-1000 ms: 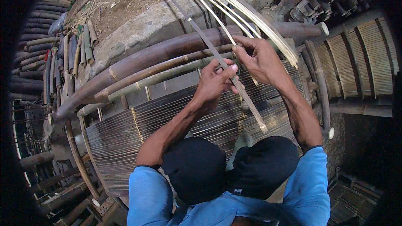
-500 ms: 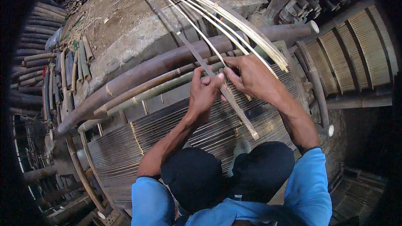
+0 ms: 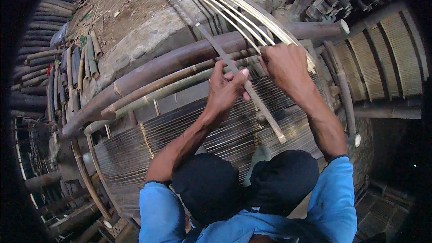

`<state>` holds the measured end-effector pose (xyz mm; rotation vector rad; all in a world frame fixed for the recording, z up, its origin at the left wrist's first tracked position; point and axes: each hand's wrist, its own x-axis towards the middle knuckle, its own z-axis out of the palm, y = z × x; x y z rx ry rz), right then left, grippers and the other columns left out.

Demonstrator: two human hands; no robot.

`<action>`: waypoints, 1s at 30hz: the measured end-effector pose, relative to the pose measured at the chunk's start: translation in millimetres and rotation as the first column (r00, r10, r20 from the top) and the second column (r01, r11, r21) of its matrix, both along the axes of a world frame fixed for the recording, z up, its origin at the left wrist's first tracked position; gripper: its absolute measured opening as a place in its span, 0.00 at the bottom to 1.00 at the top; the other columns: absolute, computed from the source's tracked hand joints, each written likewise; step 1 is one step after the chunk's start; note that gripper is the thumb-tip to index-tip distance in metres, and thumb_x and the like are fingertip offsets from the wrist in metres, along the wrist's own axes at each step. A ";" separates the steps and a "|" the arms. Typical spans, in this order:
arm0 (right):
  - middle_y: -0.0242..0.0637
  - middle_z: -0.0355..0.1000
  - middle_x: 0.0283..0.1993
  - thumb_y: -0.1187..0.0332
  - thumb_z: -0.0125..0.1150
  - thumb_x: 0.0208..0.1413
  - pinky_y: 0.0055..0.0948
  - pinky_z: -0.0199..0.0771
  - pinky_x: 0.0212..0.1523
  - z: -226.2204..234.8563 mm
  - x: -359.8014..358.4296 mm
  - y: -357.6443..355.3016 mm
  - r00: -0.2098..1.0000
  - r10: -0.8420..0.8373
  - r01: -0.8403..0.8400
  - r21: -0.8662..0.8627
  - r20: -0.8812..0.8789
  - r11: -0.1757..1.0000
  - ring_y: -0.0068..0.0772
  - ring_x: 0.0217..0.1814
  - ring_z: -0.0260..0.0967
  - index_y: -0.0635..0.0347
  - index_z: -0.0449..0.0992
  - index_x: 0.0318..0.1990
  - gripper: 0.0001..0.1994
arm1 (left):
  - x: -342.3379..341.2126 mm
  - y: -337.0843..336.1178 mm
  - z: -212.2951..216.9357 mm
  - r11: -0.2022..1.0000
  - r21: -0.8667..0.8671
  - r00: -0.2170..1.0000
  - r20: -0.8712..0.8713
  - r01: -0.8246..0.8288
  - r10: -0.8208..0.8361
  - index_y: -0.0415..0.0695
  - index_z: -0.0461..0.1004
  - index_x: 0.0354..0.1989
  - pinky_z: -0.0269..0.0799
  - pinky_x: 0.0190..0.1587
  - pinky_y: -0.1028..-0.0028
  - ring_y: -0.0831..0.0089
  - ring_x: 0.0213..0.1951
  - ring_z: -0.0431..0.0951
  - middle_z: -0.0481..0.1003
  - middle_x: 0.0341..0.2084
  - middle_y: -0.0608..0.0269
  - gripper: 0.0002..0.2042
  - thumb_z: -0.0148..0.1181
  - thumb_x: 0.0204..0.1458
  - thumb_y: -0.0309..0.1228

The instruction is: The person weaves bamboo strips through a pre-constructed frame, using a knife to trim ends and a red cord to secure sections.

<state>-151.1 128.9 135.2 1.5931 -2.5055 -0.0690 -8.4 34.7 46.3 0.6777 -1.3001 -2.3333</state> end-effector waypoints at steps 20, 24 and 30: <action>0.50 0.77 0.36 0.72 0.62 0.55 0.43 0.77 0.44 13.9 35.4 45.9 0.837 0.167 0.076 -0.412 0.522 0.908 0.53 0.41 0.77 0.64 0.80 0.50 0.15 | -52.6 -64.5 13.5 0.948 -0.010 0.945 -0.070 0.319 -0.319 0.32 0.71 0.47 0.79 0.28 0.68 0.59 0.28 0.83 0.81 0.33 0.44 0.25 0.48 0.66 0.48; 0.50 0.76 0.35 0.69 0.62 0.55 0.47 0.77 0.41 24.9 28.3 37.2 0.915 0.111 0.019 -0.316 0.388 0.949 0.53 0.39 0.77 0.62 0.81 0.47 0.13 | -37.5 -45.2 14.1 0.920 -0.111 0.926 0.082 0.376 -0.369 0.30 0.74 0.47 0.75 0.22 0.71 0.64 0.23 0.82 0.80 0.28 0.45 0.30 0.49 0.64 0.54; 0.46 0.76 0.35 0.66 0.64 0.54 0.48 0.78 0.36 20.7 20.1 24.3 0.991 0.011 0.005 -0.118 0.134 0.993 0.51 0.37 0.77 0.55 0.82 0.45 0.12 | 11.8 -51.9 -68.7 0.797 -0.461 0.895 0.393 0.391 -0.212 0.34 0.78 0.43 0.76 0.30 0.71 0.67 0.26 0.82 0.81 0.27 0.50 0.23 0.63 0.57 0.47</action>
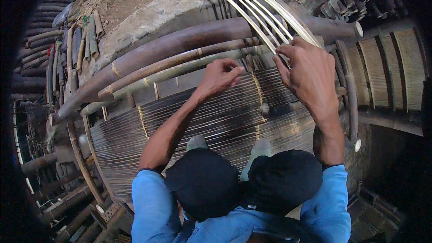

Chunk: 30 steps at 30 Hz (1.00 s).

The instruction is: The person weaves bamboo strips through a pre-constructed frame, using a knife to trim ends and a red cord to secure sections.

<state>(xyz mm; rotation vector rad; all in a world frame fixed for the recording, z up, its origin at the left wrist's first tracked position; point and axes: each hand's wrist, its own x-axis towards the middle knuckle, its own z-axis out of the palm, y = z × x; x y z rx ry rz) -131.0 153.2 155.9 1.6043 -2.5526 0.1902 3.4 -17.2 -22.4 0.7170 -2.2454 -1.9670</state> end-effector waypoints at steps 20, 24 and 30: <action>0.45 0.67 0.62 0.62 0.78 0.42 0.44 0.62 0.66 -259.1 -25.8 158.1 0.858 -0.082 0.014 0.136 0.507 0.991 0.49 0.66 0.61 0.52 0.71 0.63 0.37 | 111.2 -69.0 -138.6 0.754 -0.560 0.803 0.591 0.343 0.074 0.39 0.81 0.33 0.75 0.49 0.53 0.46 0.43 0.81 0.81 0.35 0.42 0.39 0.61 0.44 0.72; 0.38 0.66 0.58 0.68 0.72 0.45 0.47 0.66 0.64 -279.7 -33.8 177.2 0.893 -0.032 -0.052 0.173 0.448 0.984 0.47 0.64 0.62 0.45 0.74 0.61 0.31 | 84.7 -61.5 -131.2 0.853 -0.362 0.749 0.660 0.376 -0.050 0.40 0.83 0.36 0.76 0.45 0.58 0.56 0.37 0.83 0.82 0.31 0.49 0.35 0.70 0.40 0.66; 0.37 0.66 0.61 0.67 0.67 0.48 0.47 0.66 0.65 -271.2 -31.2 242.2 0.927 -0.006 -0.131 0.339 0.374 0.932 0.47 0.65 0.62 0.42 0.75 0.62 0.29 | 70.0 -72.4 -129.4 0.867 -0.268 0.706 0.697 0.421 -0.128 0.40 0.83 0.36 0.76 0.39 0.65 0.68 0.27 0.81 0.82 0.27 0.58 0.32 0.82 0.31 0.55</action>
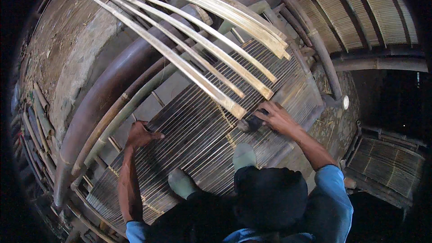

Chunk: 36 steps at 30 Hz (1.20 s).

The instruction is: The person weaves bamboo strips through a pre-constructed frame, using a knife to trim ends and a red cord to secure sections.

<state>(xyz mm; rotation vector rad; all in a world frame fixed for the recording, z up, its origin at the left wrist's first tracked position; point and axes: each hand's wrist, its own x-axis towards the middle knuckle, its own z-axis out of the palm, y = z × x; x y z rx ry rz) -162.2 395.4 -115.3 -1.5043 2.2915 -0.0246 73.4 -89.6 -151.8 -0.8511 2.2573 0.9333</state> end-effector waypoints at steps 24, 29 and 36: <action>0.40 0.70 0.53 0.54 0.73 0.49 0.34 0.64 0.60 -92.8 -223.0 -72.2 0.802 -0.456 0.590 -0.627 0.385 0.508 0.36 0.58 0.67 0.59 0.83 0.51 0.24 | -4.6 -4.2 76.5 0.988 0.019 0.976 0.158 -0.152 0.147 0.25 0.73 0.52 0.74 0.56 0.60 0.51 0.53 0.78 0.77 0.49 0.39 0.50 0.86 0.22 0.53; 0.40 0.77 0.40 0.58 0.65 0.60 0.39 0.64 0.56 -109.9 -238.5 -101.0 0.704 -0.612 0.586 -0.782 0.359 0.215 0.41 0.49 0.69 0.55 0.84 0.39 0.11 | 32.0 -17.6 37.2 0.984 0.084 0.976 0.167 -0.155 0.140 0.26 0.71 0.54 0.73 0.57 0.59 0.49 0.56 0.76 0.74 0.54 0.39 0.52 0.86 0.21 0.51; 0.40 0.71 0.37 0.62 0.64 0.60 0.42 0.61 0.49 -103.3 -277.9 -166.8 0.740 -0.670 0.291 -0.927 0.060 0.238 0.43 0.43 0.65 0.57 0.77 0.34 0.09 | 32.4 -27.7 45.1 0.967 0.014 0.961 0.122 -0.253 0.249 0.28 0.72 0.46 0.78 0.46 0.62 0.55 0.47 0.81 0.79 0.44 0.41 0.42 0.88 0.23 0.42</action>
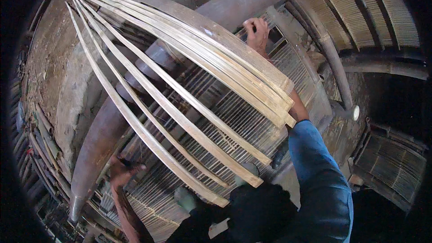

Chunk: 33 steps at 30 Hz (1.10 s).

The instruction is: The person weaves bamboo strips through a pre-constructed frame, using a knife to trim ends and a red cord to secure sections.

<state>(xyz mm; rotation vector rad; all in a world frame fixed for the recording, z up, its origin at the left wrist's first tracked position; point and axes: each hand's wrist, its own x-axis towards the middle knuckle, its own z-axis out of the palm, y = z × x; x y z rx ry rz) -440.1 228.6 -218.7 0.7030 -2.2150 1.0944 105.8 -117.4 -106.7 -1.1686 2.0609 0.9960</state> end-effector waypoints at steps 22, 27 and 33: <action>0.45 0.68 0.62 0.54 0.73 0.51 0.50 0.57 0.68 55.8 336.5 -151.4 0.598 0.751 -0.778 0.429 0.281 0.459 0.53 0.67 0.61 0.50 0.73 0.60 0.29 | 322.0 71.6 -5.7 0.434 -0.596 0.728 -0.449 -0.676 0.518 0.34 0.72 0.56 0.72 0.56 0.59 0.48 0.53 0.78 0.77 0.50 0.39 0.35 0.74 0.47 0.48; 0.51 0.69 0.63 0.40 0.64 0.55 0.52 0.63 0.65 76.0 390.4 -221.1 0.570 0.661 -0.786 0.558 0.489 0.265 0.58 0.66 0.64 0.56 0.71 0.62 0.35 | 358.6 47.8 -28.4 0.341 -0.623 0.707 -0.568 -0.704 0.421 0.29 0.63 0.63 0.62 0.63 0.54 0.43 0.61 0.67 0.70 0.55 0.34 0.42 0.72 0.49 0.49; 0.56 0.73 0.59 0.31 0.59 0.53 0.48 0.68 0.63 98.6 440.3 -296.5 0.360 0.351 -0.902 0.419 0.864 -0.106 0.56 0.63 0.70 0.65 0.72 0.61 0.44 | 408.1 -27.0 -46.0 0.262 -0.710 0.753 -0.578 -0.654 0.315 0.30 0.58 0.67 0.59 0.65 0.56 0.47 0.61 0.65 0.66 0.58 0.40 0.44 0.69 0.53 0.51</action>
